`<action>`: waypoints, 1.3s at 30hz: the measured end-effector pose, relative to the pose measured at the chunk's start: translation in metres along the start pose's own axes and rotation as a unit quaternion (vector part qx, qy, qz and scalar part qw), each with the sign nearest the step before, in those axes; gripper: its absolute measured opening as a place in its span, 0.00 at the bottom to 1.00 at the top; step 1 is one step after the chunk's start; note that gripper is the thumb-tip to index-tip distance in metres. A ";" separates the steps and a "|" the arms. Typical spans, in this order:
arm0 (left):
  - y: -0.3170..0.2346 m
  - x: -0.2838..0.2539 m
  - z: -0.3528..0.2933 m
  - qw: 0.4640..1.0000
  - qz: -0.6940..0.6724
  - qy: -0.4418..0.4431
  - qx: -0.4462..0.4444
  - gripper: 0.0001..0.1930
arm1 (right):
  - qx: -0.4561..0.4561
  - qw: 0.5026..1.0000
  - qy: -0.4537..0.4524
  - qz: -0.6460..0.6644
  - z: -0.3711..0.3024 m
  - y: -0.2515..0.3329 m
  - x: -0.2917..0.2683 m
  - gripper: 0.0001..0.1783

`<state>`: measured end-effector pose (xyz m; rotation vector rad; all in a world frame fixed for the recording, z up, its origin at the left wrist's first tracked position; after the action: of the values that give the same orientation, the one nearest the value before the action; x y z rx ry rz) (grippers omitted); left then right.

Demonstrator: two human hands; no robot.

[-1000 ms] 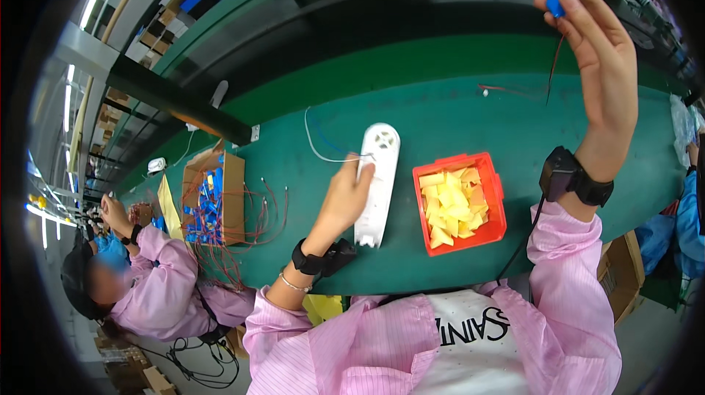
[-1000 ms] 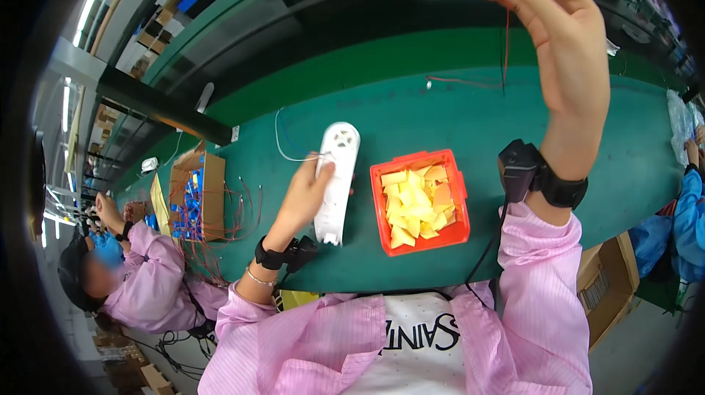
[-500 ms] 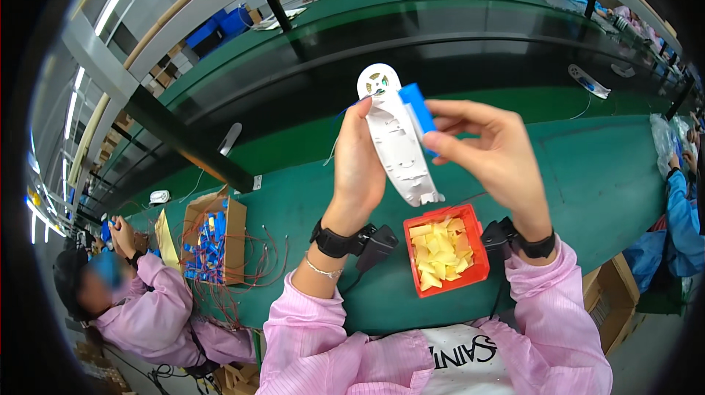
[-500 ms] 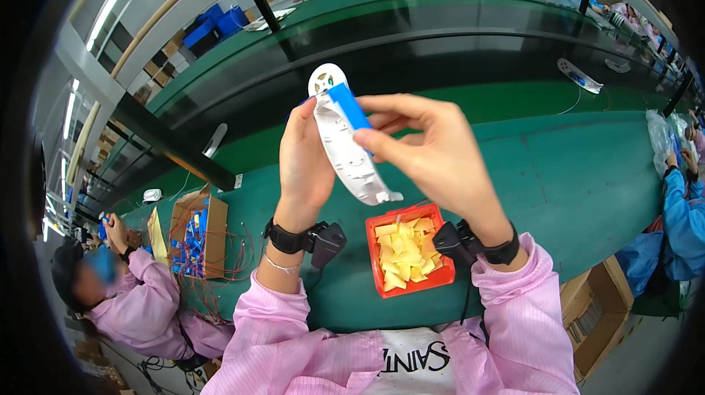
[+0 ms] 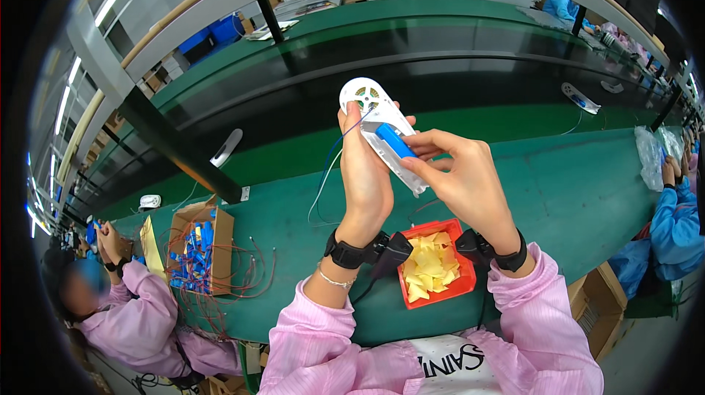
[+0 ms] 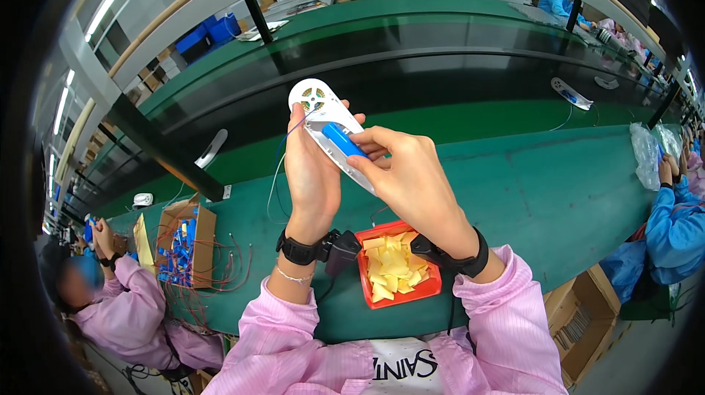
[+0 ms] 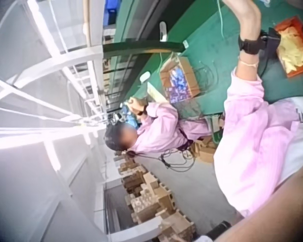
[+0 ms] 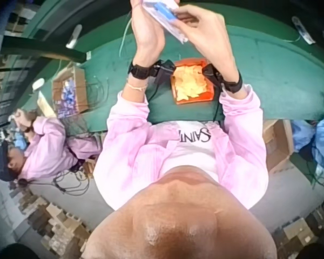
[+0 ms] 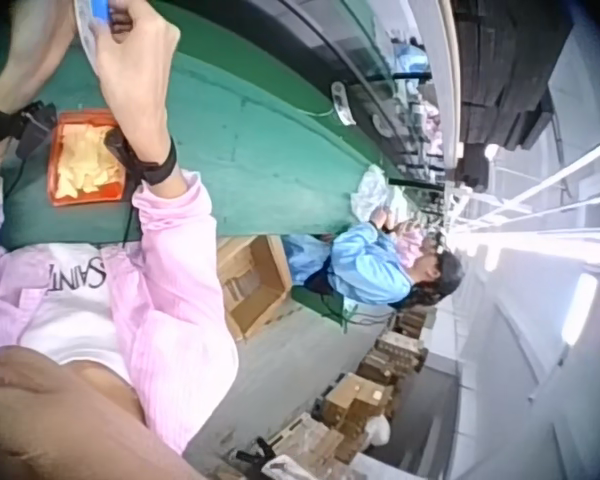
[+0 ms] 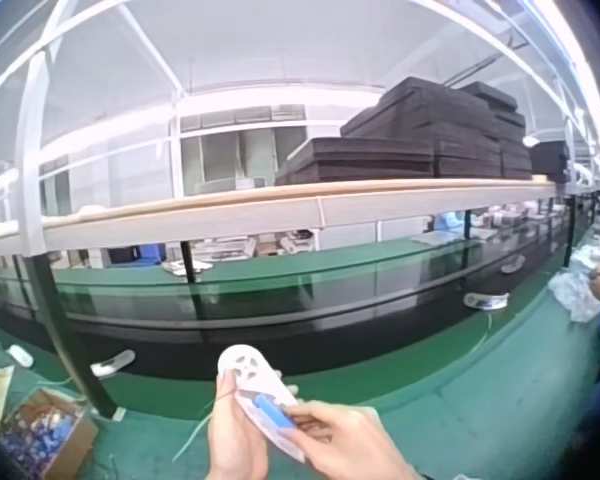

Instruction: The person is assembling an electronic device by applying adhesive stickers to a blue cylindrical component and placing it inside a white plastic housing.

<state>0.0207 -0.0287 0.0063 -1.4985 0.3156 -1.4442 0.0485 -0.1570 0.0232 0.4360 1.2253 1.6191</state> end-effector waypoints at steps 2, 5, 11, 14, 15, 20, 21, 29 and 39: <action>0.000 0.001 -0.001 1.000 0.001 0.002 0.011 0.29 | 0.015 1.000 0.009 -0.005 -0.001 0.001 0.000 0.14; 0.008 0.004 -0.008 1.000 0.006 -0.007 0.030 0.28 | 0.009 1.000 0.007 -0.001 -0.002 0.000 0.004 0.13; 0.011 0.008 -0.011 0.999 -0.027 -0.025 0.025 0.28 | -0.046 0.997 -0.036 -0.050 -0.006 -0.005 0.010 0.12; 0.007 0.003 -0.009 0.999 -0.017 -0.018 0.028 0.28 | -0.062 0.995 -0.041 -0.060 -0.006 -0.006 0.015 0.11; 0.006 0.004 -0.009 0.999 -0.017 -0.019 0.029 0.28 | -0.070 0.993 -0.047 -0.077 -0.006 -0.006 0.015 0.11; 0.008 0.000 -0.009 0.999 -0.017 -0.027 0.039 0.27 | -0.058 0.997 -0.036 -0.037 -0.003 -0.007 0.018 0.12; 0.009 0.000 -0.009 0.998 -0.020 -0.028 0.043 0.27 | -0.064 0.996 -0.042 -0.043 -0.004 -0.007 0.019 0.12; 0.004 -0.002 -0.011 0.997 -0.045 -0.040 0.049 0.27 | -0.149 0.968 0.024 -0.202 -0.001 -0.006 0.013 0.13; -0.030 -0.001 -0.009 0.994 -0.065 0.078 0.028 0.24 | 0.071 0.962 0.210 0.162 0.013 -0.017 0.002 0.26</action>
<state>-0.0003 -0.0183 0.0268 -1.3853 0.2735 -1.6640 0.0663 -0.1492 0.0133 0.4107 1.6630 1.9769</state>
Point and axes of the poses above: each hand's wrist, its own z-axis towards the middle knuckle, its own x-axis out of the palm, y = z × x, the point moved 1 cm from there along z, towards the middle knuckle, and after that the axes turned 1 degree about -y, right-handed, at the moved point
